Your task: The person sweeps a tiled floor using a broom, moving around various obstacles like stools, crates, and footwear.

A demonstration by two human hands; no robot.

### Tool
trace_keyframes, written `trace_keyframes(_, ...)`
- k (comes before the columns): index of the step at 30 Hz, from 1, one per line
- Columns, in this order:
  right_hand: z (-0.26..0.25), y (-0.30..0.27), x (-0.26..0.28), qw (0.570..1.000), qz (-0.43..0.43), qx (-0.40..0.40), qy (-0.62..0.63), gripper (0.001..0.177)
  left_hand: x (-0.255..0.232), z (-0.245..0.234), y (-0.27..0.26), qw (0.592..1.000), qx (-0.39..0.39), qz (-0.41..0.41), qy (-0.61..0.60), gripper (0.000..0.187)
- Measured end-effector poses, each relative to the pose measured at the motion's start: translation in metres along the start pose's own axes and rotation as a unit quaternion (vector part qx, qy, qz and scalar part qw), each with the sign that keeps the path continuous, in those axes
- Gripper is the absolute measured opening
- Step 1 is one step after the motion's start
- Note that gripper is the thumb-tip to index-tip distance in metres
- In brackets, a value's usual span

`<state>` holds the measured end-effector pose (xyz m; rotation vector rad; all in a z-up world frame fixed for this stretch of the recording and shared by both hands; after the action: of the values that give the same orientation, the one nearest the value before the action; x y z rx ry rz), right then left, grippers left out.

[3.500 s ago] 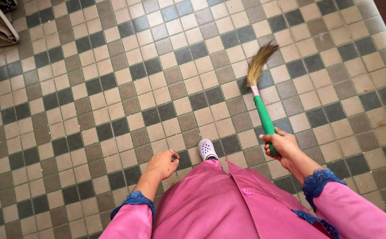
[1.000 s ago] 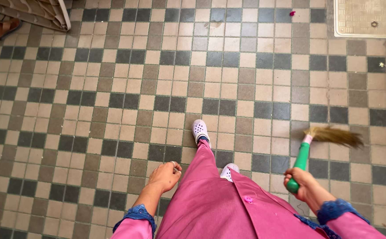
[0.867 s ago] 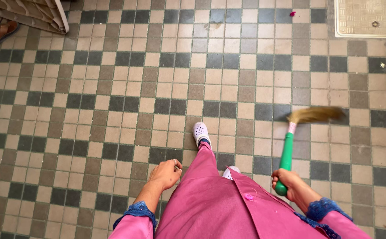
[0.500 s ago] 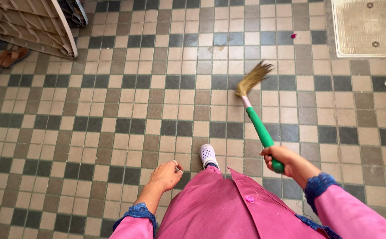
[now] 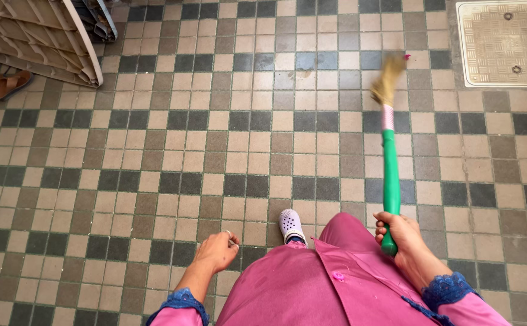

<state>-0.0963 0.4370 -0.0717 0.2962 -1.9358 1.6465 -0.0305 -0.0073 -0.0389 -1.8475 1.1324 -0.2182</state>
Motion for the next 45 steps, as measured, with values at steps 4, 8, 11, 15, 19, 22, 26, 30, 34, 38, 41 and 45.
trace_keyframes(4, -0.009, 0.032, -0.014, 0.995, 0.054, -0.052, 0.064, 0.013, 0.008, 0.002, 0.000, 1.000, 0.017, -0.022, -0.007, 0.030)
trace_keyframes(8, -0.019, 0.089, -0.022, 0.981, 0.093, -0.023, 0.169, 0.010, 0.006, -0.005, 0.002, 0.999, 0.021, -0.041, -0.023, 0.030)
trace_keyframes(11, -0.022, 0.114, -0.026, 0.969, 0.149, -0.008, 0.196, 0.015, 0.000, -0.013, 0.009, 0.999, 0.009, -0.031, -0.039, 0.029)
trace_keyframes(15, 0.002, 0.134, -0.004, 0.966, 0.193, 0.004, 0.172, 0.016, -0.001, -0.029, 0.022, 0.996, -0.004, -0.049, -0.073, 0.029)
trace_keyframes(19, 0.042, 0.155, 0.057, 0.966, 0.197, 0.034, 0.163, 0.015, -0.004, -0.042, 0.031, 0.992, -0.014, -0.071, -0.100, 0.029)
trace_keyframes(22, 0.075, 0.172, 0.113, 0.969, 0.178, 0.075, 0.152, 0.010, -0.005, -0.055, 0.041, 0.990, -0.022, -0.075, -0.121, 0.029)
trace_keyframes(26, 0.113, 0.177, 0.176, 0.968, 0.165, 0.111, 0.154, 0.018, -0.005, -0.066, 0.048, 0.983, -0.023, -0.111, -0.142, 0.029)
trace_keyframes(30, 0.175, 0.164, 0.219, 0.988, 0.073, 0.119, 0.073, 0.017, -0.016, -0.081, 0.062, 0.977, -0.034, -0.136, -0.164, 0.028)
trace_keyframes(34, 0.220, 0.148, 0.237, 0.983, 0.040, 0.167, -0.072, 0.017, -0.031, -0.086, 0.077, 0.971, -0.042, -0.137, -0.192, 0.028)
trace_keyframes(38, 0.243, 0.123, 0.262, 0.936, -0.045, 0.177, -0.300, 0.021, -0.048, -0.094, 0.095, 0.965, -0.078, -0.105, -0.227, 0.028)
trace_keyframes(41, 0.265, 0.100, 0.272, 0.871, -0.061, 0.207, -0.440, 0.027, -0.055, -0.096, 0.099, 0.956, -0.072, -0.134, -0.252, 0.028)
trace_keyframes(45, 0.304, 0.076, 0.281, 0.700, -0.108, 0.213, -0.673, 0.030, -0.062, -0.096, 0.096, 0.945, -0.080, -0.157, -0.274, 0.029)
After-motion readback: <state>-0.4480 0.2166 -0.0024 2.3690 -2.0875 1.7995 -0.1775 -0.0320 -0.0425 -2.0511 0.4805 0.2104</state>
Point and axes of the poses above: each hand's wrist, its own y-axis towards the middle knuckle, its own z-axis out of the palm, x = y × z, the point moved 5 cm from there along y, towards the middle knuckle, and after that the axes turned 7 degrees about -y, right-handed, at the moved point
